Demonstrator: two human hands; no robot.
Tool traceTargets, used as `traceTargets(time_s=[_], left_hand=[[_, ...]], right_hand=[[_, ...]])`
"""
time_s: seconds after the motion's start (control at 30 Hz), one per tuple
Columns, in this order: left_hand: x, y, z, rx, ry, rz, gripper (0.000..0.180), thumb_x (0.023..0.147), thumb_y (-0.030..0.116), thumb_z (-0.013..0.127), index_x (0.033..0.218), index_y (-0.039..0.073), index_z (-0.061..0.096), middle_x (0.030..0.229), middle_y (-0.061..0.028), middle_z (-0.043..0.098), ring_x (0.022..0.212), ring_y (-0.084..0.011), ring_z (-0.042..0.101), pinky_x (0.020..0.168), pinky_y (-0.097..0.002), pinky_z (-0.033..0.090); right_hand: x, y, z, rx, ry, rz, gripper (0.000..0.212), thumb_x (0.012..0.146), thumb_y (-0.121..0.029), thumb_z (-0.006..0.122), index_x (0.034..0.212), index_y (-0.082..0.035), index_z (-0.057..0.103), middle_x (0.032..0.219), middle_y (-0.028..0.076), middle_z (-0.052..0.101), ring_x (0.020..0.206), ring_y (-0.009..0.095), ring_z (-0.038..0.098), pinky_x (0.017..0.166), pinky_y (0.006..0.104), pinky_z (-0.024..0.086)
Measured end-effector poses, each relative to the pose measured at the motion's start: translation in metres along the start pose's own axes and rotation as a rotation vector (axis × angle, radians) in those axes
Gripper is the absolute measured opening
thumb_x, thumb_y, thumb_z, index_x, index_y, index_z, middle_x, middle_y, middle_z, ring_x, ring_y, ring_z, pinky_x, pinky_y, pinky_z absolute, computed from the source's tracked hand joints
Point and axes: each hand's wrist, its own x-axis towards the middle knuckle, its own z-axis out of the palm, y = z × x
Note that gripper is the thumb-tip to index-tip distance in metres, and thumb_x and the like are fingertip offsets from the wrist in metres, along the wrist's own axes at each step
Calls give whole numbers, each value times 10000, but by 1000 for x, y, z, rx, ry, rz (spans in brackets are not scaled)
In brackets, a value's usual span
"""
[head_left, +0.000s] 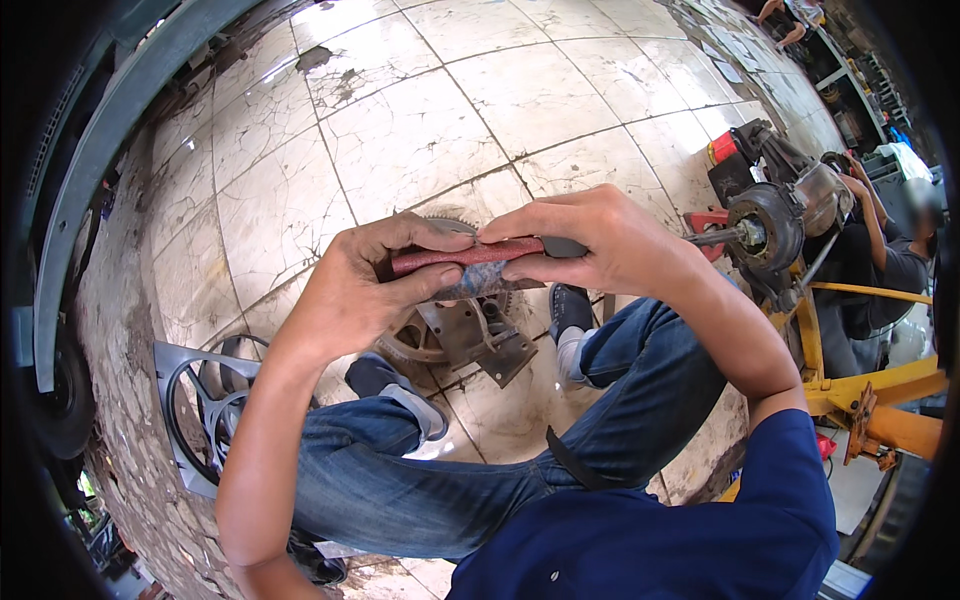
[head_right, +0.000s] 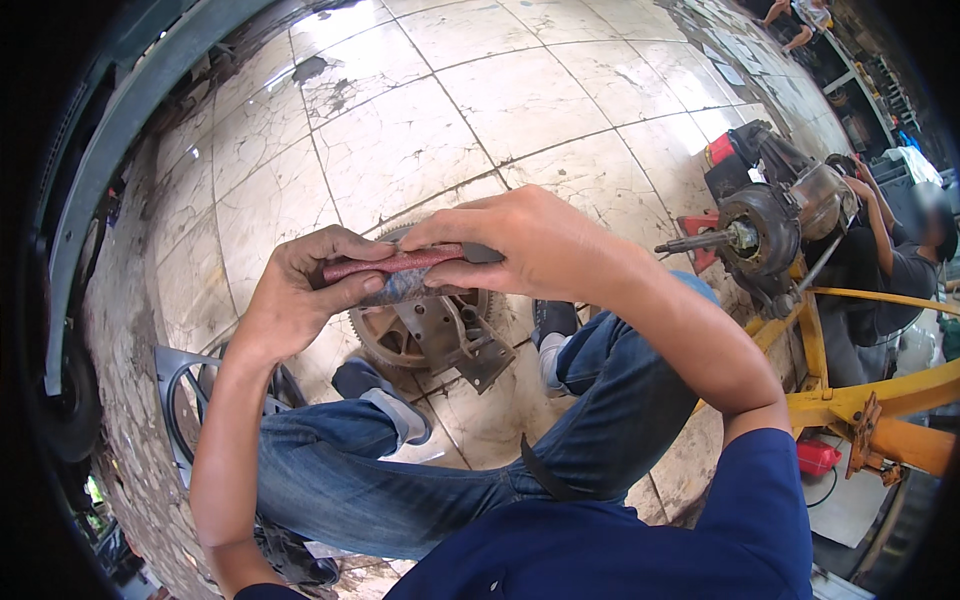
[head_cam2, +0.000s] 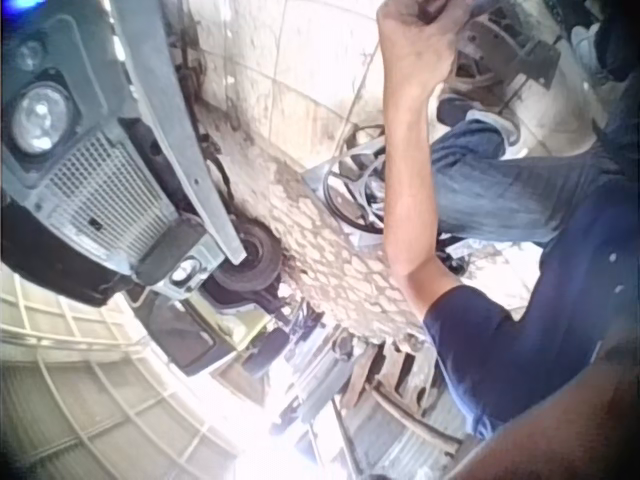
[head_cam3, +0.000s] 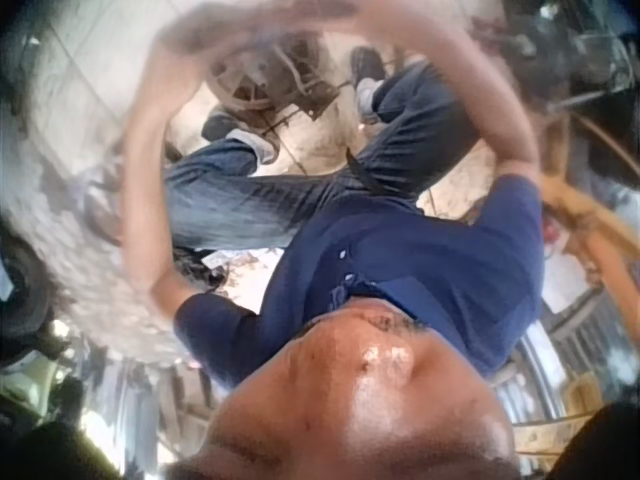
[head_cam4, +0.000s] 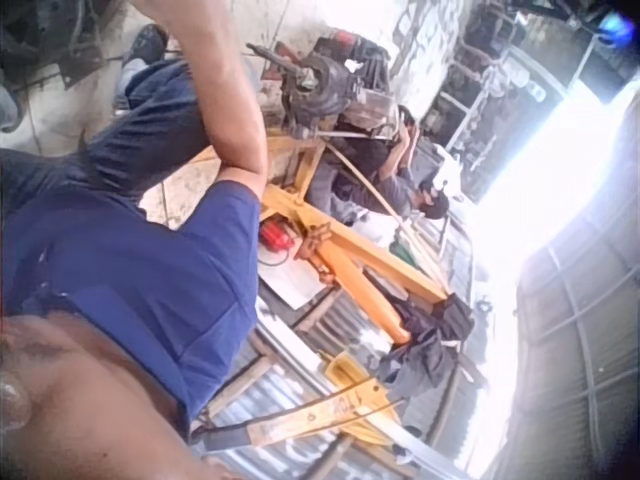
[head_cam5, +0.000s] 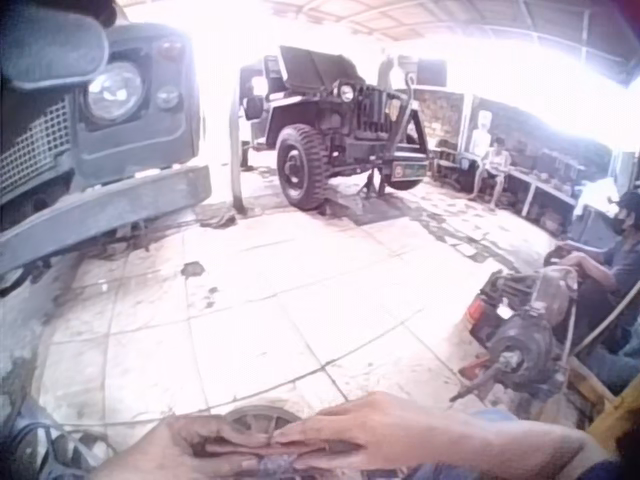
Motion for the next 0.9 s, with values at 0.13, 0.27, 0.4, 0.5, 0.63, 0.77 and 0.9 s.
traceTargets(time_s=[0.13, 0.27, 0.4, 0.5, 0.63, 0.77, 0.9], left_hand=[[-2, 3, 2, 35, 27, 71, 248, 877, -25, 698, 1124, -5, 683, 1080, -90, 711, 993, -127, 653, 889, -267, 529], [-1, -2, 3, -138, -9, 121, 257, 898, 3, 689, 1154, -1, 674, 1048, -79, 705, 930, -119, 658, 797, -263, 567], [0, 5, 4, -201, -25, 14, 269, 889, -27, 683, 1155, -23, 647, 1070, -121, 698, 943, -136, 664, 810, -278, 571], [2, 2, 7, -202, 5, 13, 252, 890, -33, 680, 1140, -28, 644, 1054, -110, 692, 947, -128, 660, 828, -269, 562], [-1, 0, 7, -60, 33, 132, 248, 884, -39, 686, 1127, -27, 642, 1044, -91, 679, 951, -120, 655, 854, -260, 547], [-1, -8, 9, -36, 65, 293, 217, 893, 21, 705, 1105, -4, 663, 1026, -78, 694, 912, -115, 662, 795, -259, 560], [-2, 10, 5, -38, -3, -17, 259, 886, 5, 707, 1137, -9, 646, 1045, -99, 683, 921, -117, 645, 822, -262, 539]], right_hand=[[3, 1, 4, 209, 59, -17, 353, 810, -121, 788, 1153, -86, 711, 1031, 118, 734, 888, 262, 722, 782, 331, 557], [4, 1, 6, 152, 118, -29, 344, 804, -98, 785, 1141, -84, 719, 992, 102, 736, 869, 247, 716, 757, 332, 552], [3, 1, 6, 68, 145, -102, 341, 805, -81, 777, 1142, -89, 719, 959, 92, 732, 840, 248, 705, 733, 335, 548], [4, 4, 8, 26, 170, -160, 333, 816, -63, 765, 1145, -94, 717, 973, 84, 735, 848, 212, 705, 737, 318, 548], [3, -5, 4, 282, 98, 80, 327, 823, -53, 760, 1145, -86, 714, 991, 79, 738, 884, 162, 697, 760, 299, 543], [6, -2, 7, 306, 123, 32, 304, 831, -57, 757, 1131, -82, 718, 1002, 79, 738, 895, 152, 694, 781, 299, 538], [5, -1, 5, 180, 119, -10, 279, 843, -72, 757, 1119, -79, 722, 1015, 73, 738, 876, 160, 689, 779, 308, 533]])
